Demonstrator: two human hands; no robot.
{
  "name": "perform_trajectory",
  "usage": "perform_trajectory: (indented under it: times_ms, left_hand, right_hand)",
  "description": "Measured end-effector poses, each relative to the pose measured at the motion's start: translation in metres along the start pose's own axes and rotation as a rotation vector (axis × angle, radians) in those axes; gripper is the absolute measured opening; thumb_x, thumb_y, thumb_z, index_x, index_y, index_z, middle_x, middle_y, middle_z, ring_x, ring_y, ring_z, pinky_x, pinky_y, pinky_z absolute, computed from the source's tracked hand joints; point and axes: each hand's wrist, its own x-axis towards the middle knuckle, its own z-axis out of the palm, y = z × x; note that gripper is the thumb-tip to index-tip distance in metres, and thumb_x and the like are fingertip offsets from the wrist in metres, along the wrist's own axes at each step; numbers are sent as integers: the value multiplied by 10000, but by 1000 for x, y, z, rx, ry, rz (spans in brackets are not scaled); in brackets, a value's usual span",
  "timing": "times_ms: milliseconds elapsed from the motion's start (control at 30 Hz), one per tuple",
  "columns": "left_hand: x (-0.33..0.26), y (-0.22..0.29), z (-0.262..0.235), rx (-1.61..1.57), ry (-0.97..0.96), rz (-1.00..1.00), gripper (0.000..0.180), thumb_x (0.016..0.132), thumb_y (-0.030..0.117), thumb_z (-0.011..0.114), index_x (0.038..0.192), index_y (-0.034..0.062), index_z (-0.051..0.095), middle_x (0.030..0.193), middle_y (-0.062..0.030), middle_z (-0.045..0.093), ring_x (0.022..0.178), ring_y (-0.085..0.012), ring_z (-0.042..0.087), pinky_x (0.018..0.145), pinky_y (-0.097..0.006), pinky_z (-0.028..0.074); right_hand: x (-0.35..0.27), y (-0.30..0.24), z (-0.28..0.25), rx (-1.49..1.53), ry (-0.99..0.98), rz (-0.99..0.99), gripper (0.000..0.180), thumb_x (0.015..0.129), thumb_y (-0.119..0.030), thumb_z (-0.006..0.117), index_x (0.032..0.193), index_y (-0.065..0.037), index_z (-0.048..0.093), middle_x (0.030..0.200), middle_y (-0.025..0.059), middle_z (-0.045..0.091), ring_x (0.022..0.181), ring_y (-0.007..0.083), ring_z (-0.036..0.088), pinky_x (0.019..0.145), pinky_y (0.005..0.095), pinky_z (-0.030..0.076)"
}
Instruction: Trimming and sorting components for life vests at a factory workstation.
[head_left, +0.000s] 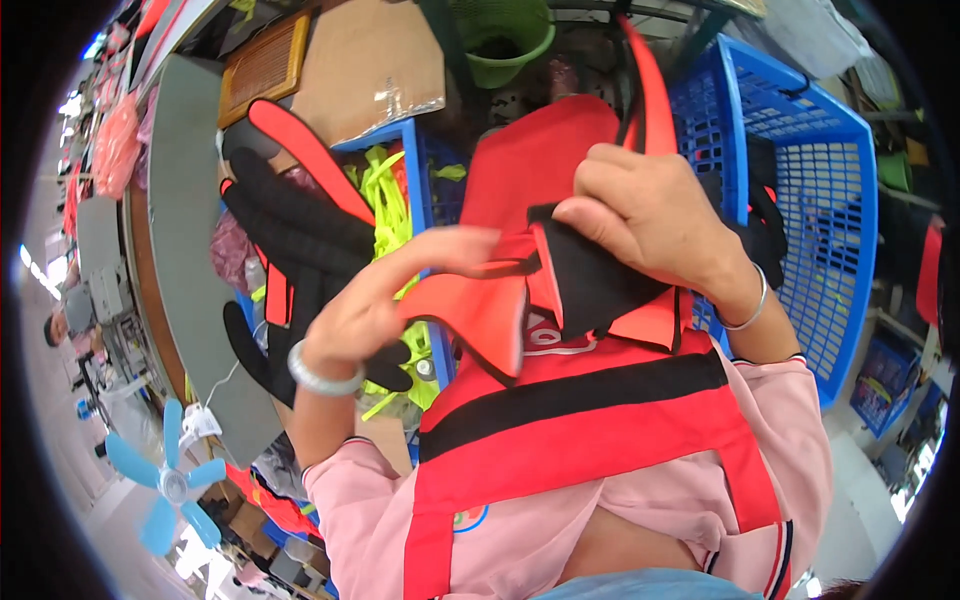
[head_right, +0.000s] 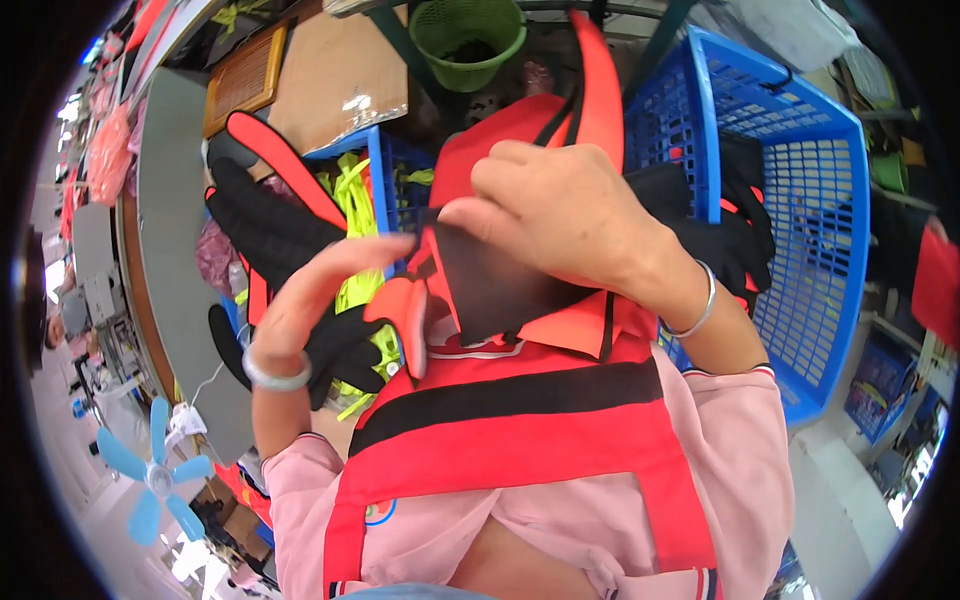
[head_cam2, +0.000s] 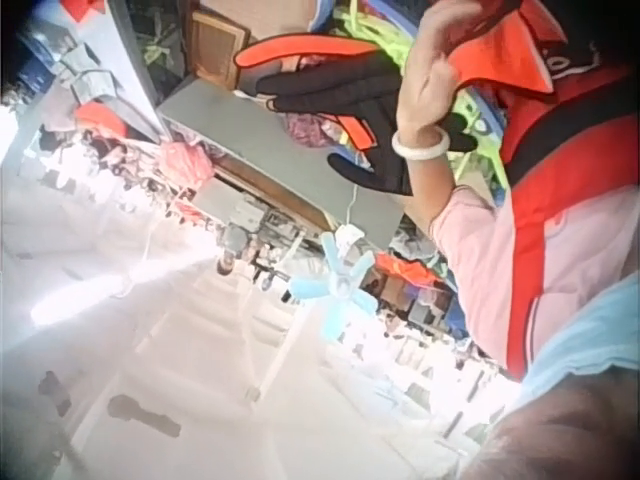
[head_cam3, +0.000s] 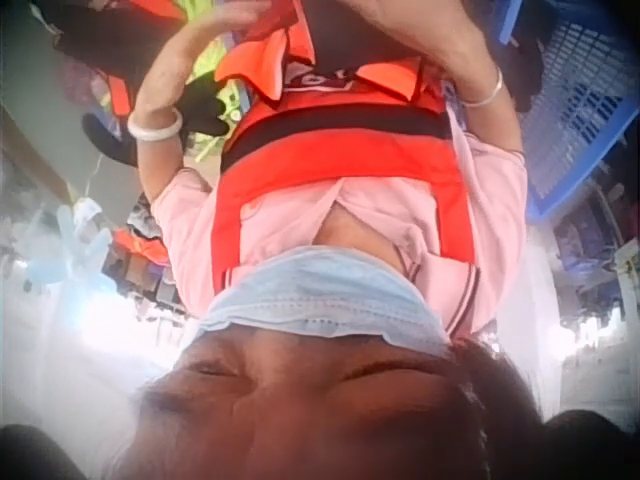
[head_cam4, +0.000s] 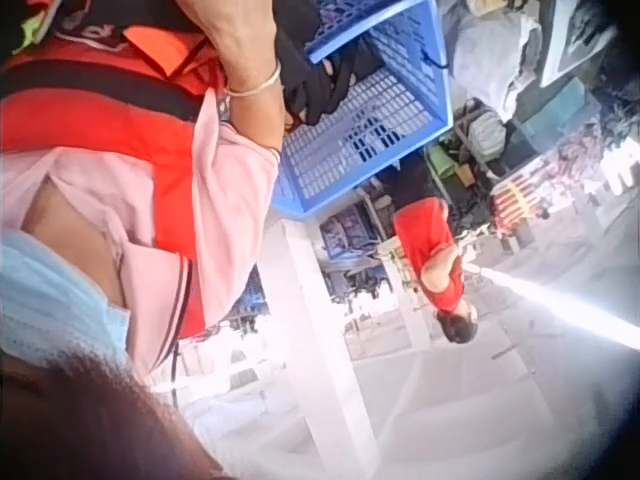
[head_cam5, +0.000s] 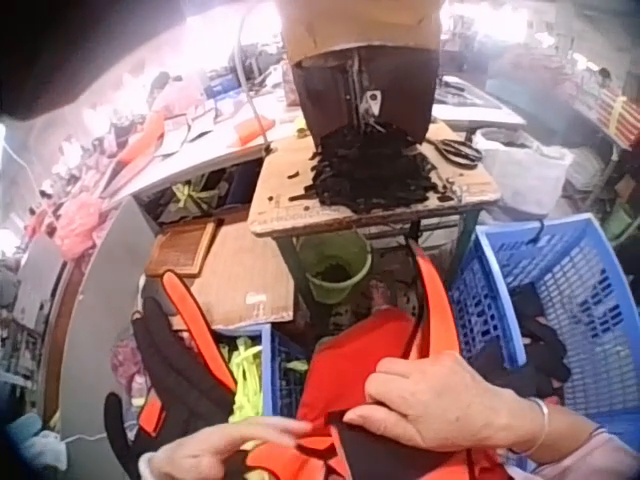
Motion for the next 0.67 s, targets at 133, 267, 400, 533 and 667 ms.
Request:
perform_trajectory:
  times_ms: [133, 267, 400, 533, 667]
  left_hand:
    - [66, -56, 19, 49, -125, -34, 422, 962, 246, 497, 1290, -20, 503, 1224, -112, 572, 1161, -168, 520, 991, -302, 398]
    - [97, -46, 27, -233, -68, -127, 175, 924, 138, 587, 987, -21, 624, 896, 7, 625, 866, -46, 553, 765, -220, 460]
    - [108, -5, 17, -81, -57, -35, 133, 884, 101, 662, 937, -16, 630, 850, 11, 626, 805, -44, 557, 723, -210, 463]
    - [130, 32, 4, 245, 137, 59, 173, 872, 144, 699, 923, -9, 635, 826, 28, 610, 775, -42, 533, 684, -214, 446]
    - [174, 65, -23, 695, 266, 146, 175, 873, 177, 702, 941, 22, 656, 808, -28, 634, 765, -50, 525, 674, -225, 444]
  right_hand:
    - [-26, 4, -26, -42, 265, 166, 304, 905, -301, 613, 745, -46, 572, 716, 113, 562, 640, 310, 584, 535, 401, 450]
    - [-59, 4, -55, -160, 360, 305, 280, 904, -290, 618, 766, -49, 583, 706, 107, 547, 628, 313, 571, 525, 383, 442]
    - [-71, -8, -85, -150, 364, 346, 255, 875, -276, 651, 773, -53, 580, 719, 103, 539, 605, 304, 563, 511, 381, 435]
    - [-39, 12, -115, -475, 475, 183, 309, 884, -297, 642, 720, -53, 545, 700, 102, 529, 579, 303, 562, 486, 389, 434]
    - [9, 67, -131, -739, 439, 158, 307, 900, -341, 616, 747, -76, 585, 756, 87, 608, 634, 271, 618, 523, 370, 480]
